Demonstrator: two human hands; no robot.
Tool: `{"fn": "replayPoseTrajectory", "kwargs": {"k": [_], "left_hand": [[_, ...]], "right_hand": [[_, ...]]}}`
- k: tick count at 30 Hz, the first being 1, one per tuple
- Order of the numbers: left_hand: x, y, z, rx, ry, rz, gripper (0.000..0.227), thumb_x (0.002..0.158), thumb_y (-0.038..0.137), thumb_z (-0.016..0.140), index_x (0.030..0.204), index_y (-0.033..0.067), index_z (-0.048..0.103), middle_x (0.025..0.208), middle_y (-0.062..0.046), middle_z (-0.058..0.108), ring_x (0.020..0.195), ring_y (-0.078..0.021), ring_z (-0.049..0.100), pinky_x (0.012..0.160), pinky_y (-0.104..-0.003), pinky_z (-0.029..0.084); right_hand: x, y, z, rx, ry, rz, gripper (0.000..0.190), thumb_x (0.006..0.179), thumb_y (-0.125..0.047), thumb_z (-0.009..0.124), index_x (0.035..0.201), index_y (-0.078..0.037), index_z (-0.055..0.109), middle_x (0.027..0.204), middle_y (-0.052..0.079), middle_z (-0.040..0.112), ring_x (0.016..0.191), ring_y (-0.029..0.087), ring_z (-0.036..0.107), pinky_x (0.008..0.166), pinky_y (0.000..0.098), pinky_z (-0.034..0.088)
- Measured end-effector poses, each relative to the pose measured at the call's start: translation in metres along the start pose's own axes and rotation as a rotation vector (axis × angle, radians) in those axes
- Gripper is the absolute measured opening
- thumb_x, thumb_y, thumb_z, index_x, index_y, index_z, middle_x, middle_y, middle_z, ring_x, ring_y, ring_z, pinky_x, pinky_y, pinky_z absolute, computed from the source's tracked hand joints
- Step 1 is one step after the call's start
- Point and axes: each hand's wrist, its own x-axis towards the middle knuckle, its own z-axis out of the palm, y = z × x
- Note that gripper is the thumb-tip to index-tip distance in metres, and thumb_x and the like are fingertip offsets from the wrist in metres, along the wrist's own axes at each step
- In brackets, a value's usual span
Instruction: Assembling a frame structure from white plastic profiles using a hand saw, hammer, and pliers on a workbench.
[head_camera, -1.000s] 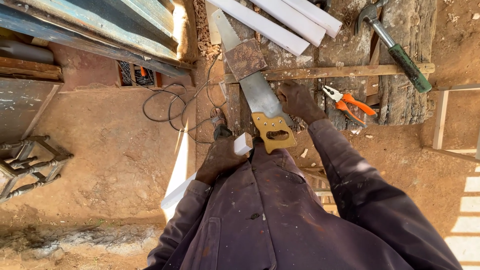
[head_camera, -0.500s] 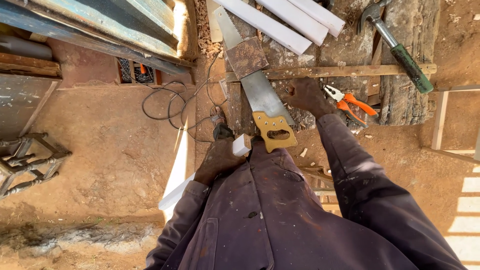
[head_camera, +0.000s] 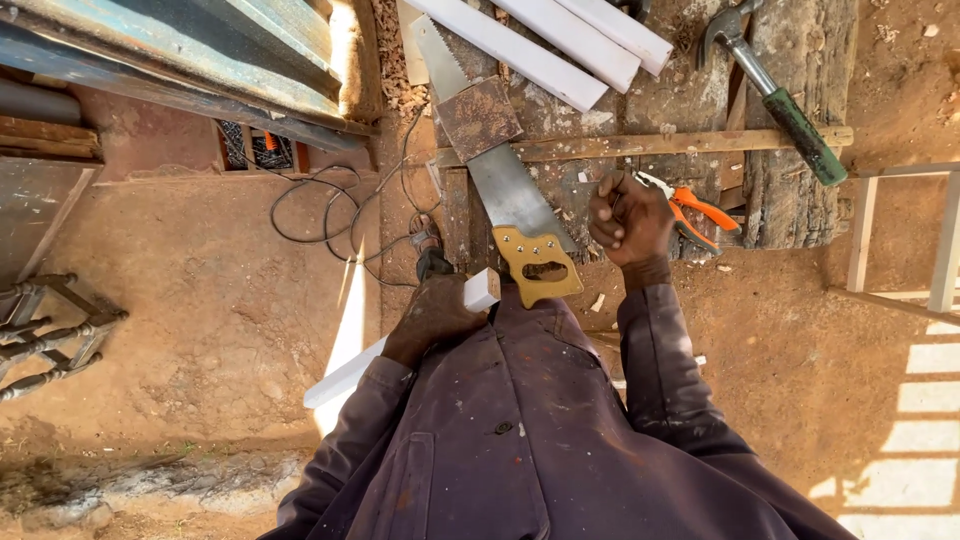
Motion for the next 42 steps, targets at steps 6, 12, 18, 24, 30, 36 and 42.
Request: {"fn": "replayPoseTrajectory", "kwargs": {"k": [6,12,18,24,30,36,42], "left_hand": [[-0.008,0.025,-0.007,0.053,-0.028,0.008,0.068,0.068,0.048,0.078,0.119,0.0029,0.070,0.102,-0.024,0.075,0.107,-0.0444,0.071,0.085,-0.057,0.059],[-0.021,0.036,-0.020,-0.004,-0.016,-0.014,0.069,0.069,0.045,0.078,0.121,0.0014,0.069,0.103,-0.025,0.074,0.108,-0.0464,0.071,0.087,-0.060,0.057],[-0.012,0.015,-0.005,-0.021,-0.006,-0.027,0.068,0.068,0.044,0.079,0.120,0.0016,0.069,0.102,-0.025,0.074,0.108,-0.0468,0.070,0.087,-0.060,0.057],[-0.016,0.023,-0.010,0.006,0.000,-0.041,0.066,0.068,0.044,0.079,0.119,0.0030,0.070,0.101,-0.023,0.075,0.107,-0.0445,0.071,0.086,-0.058,0.057],[-0.009,0.014,-0.003,-0.015,-0.021,-0.049,0.067,0.069,0.044,0.080,0.122,0.0031,0.069,0.102,-0.023,0.075,0.107,-0.0447,0.071,0.087,-0.058,0.057],[-0.017,0.030,-0.016,0.000,-0.040,-0.040,0.065,0.072,0.040,0.078,0.124,0.0012,0.068,0.105,-0.026,0.074,0.109,-0.0476,0.070,0.089,-0.060,0.057],[-0.017,0.019,-0.008,-0.013,-0.004,-0.064,0.066,0.070,0.043,0.079,0.122,0.0034,0.069,0.105,-0.024,0.075,0.111,-0.0454,0.070,0.091,-0.058,0.057]], "right_hand": [[0.036,0.019,-0.027,-0.908,0.329,-0.384,0.019,0.101,-0.010,0.064,0.086,-0.001,0.074,0.052,0.000,0.040,0.044,0.005,0.029,0.039,0.0231,0.021],[0.065,0.038,-0.044,-1.456,0.230,-0.470,0.018,0.093,-0.008,0.072,0.106,-0.015,0.083,0.063,0.013,0.067,0.051,0.026,0.063,0.047,0.0348,0.043],[0.074,0.044,-0.062,-1.709,0.168,-0.521,0.011,0.089,-0.012,0.075,0.098,-0.018,0.074,0.077,0.011,0.074,0.071,0.039,0.071,0.063,0.0497,0.055],[0.091,0.038,-0.055,-2.053,0.126,-0.265,0.011,0.083,-0.022,0.068,0.078,-0.013,0.066,0.064,0.017,0.068,0.070,0.042,0.072,0.062,0.0515,0.058],[0.093,0.029,-0.021,-2.309,-0.023,0.028,0.022,0.072,-0.029,0.068,0.073,-0.008,0.074,0.068,0.018,0.072,0.075,0.039,0.076,0.066,0.0502,0.062],[0.087,0.032,-0.010,-2.273,-0.061,-0.165,0.024,0.072,-0.021,0.061,0.071,0.000,0.072,0.059,0.020,0.065,0.061,0.040,0.072,0.050,0.0479,0.057],[0.041,-0.001,0.026,-0.796,0.217,0.003,0.015,0.088,-0.008,0.063,0.092,0.005,0.070,0.055,0.007,0.042,0.036,0.012,0.038,0.035,0.0325,0.034]]}}
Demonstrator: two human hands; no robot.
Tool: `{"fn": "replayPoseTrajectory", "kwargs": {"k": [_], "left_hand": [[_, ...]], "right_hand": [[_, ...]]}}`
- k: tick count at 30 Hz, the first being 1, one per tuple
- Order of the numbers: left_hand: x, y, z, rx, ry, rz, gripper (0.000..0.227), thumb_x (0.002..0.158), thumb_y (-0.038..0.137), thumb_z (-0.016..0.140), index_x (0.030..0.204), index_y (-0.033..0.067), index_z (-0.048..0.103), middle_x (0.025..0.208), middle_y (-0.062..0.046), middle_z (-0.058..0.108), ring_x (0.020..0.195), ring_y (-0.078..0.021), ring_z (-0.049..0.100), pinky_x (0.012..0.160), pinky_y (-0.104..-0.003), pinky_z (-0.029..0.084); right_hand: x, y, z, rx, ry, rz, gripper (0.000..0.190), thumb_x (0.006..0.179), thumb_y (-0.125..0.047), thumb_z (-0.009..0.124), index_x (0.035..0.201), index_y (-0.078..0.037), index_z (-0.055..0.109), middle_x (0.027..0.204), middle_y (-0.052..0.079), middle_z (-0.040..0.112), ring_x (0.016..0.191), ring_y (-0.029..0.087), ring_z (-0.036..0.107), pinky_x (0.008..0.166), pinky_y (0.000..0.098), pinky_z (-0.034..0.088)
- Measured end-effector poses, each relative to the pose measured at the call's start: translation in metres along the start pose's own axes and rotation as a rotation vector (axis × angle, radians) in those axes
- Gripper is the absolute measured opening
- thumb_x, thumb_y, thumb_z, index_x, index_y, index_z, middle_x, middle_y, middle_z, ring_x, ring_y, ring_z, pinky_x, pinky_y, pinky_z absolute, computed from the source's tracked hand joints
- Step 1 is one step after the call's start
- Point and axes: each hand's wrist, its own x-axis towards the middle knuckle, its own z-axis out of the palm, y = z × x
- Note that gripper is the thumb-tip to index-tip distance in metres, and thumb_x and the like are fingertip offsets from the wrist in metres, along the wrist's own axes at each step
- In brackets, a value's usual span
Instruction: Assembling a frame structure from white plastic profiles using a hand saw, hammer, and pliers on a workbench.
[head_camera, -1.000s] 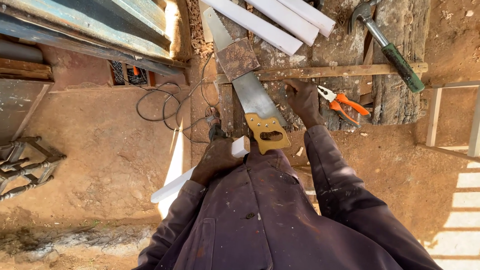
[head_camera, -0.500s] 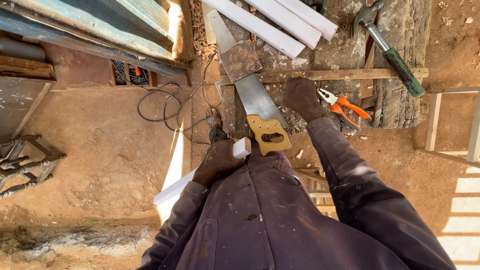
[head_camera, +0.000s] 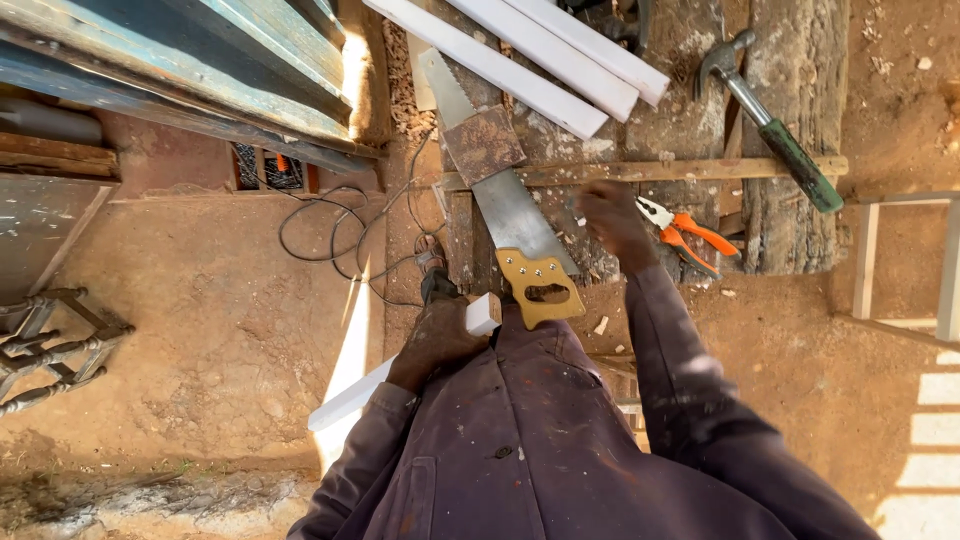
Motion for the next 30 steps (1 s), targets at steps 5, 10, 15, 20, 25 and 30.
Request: {"fn": "replayPoseTrajectory", "kwargs": {"k": [5,10,15,20,25,30], "left_hand": [[0.004,-0.016,0.006,-0.020,-0.004,-0.053,0.067,0.068,0.050,0.078,0.120,0.0087,0.071,0.106,-0.020,0.076,0.111,-0.0411,0.071,0.092,-0.056,0.057],[0.000,-0.025,0.015,0.082,0.003,-0.073,0.072,0.064,0.060,0.078,0.117,0.0124,0.070,0.104,-0.014,0.076,0.109,-0.0338,0.073,0.090,-0.048,0.059],[-0.013,-0.031,-0.004,0.054,0.020,-0.054,0.069,0.066,0.050,0.078,0.117,0.0041,0.071,0.107,-0.021,0.075,0.110,-0.0404,0.072,0.090,-0.051,0.058],[-0.026,-0.073,-0.026,-0.061,0.126,-0.082,0.076,0.064,0.064,0.073,0.110,0.0033,0.075,0.103,-0.021,0.076,0.107,-0.0402,0.072,0.086,-0.052,0.059],[-0.055,-0.151,-0.042,-0.245,0.213,-0.209,0.072,0.065,0.060,0.072,0.109,0.0043,0.076,0.104,-0.019,0.076,0.109,-0.0399,0.072,0.088,-0.051,0.059],[-0.055,-0.284,-0.018,-0.457,0.286,-0.329,0.079,0.065,0.072,0.074,0.104,0.0029,0.076,0.098,-0.019,0.076,0.105,-0.0394,0.073,0.084,-0.050,0.060]], "right_hand": [[-0.027,0.007,-0.013,0.833,-0.489,-0.125,0.008,0.084,-0.015,0.055,0.079,-0.011,0.050,0.053,-0.001,0.038,0.036,0.007,0.040,0.031,0.0196,0.037],[-0.035,0.010,0.023,0.954,-0.596,-0.050,0.016,0.085,-0.025,0.049,0.081,-0.010,0.048,0.057,0.003,0.043,0.036,0.011,0.043,0.030,0.0227,0.038],[-0.056,-0.059,0.097,0.268,-0.227,0.413,0.015,0.085,-0.020,0.051,0.075,-0.010,0.049,0.053,0.002,0.034,0.031,0.015,0.029,0.027,0.0294,0.024],[-0.044,0.016,0.131,-0.547,-0.437,0.016,0.040,0.099,-0.039,0.050,0.072,-0.010,0.055,0.056,0.009,0.045,0.044,0.023,0.047,0.043,0.0369,0.035],[-0.058,0.033,0.202,-0.838,-0.543,0.144,0.046,0.100,-0.051,0.049,0.084,-0.010,0.062,0.075,0.016,0.063,0.069,0.032,0.063,0.066,0.0444,0.048],[-0.080,-0.012,0.340,-0.785,-0.551,0.380,0.031,0.100,-0.026,0.049,0.097,0.002,0.065,0.064,0.018,0.060,0.049,0.028,0.066,0.035,0.0397,0.053]]}}
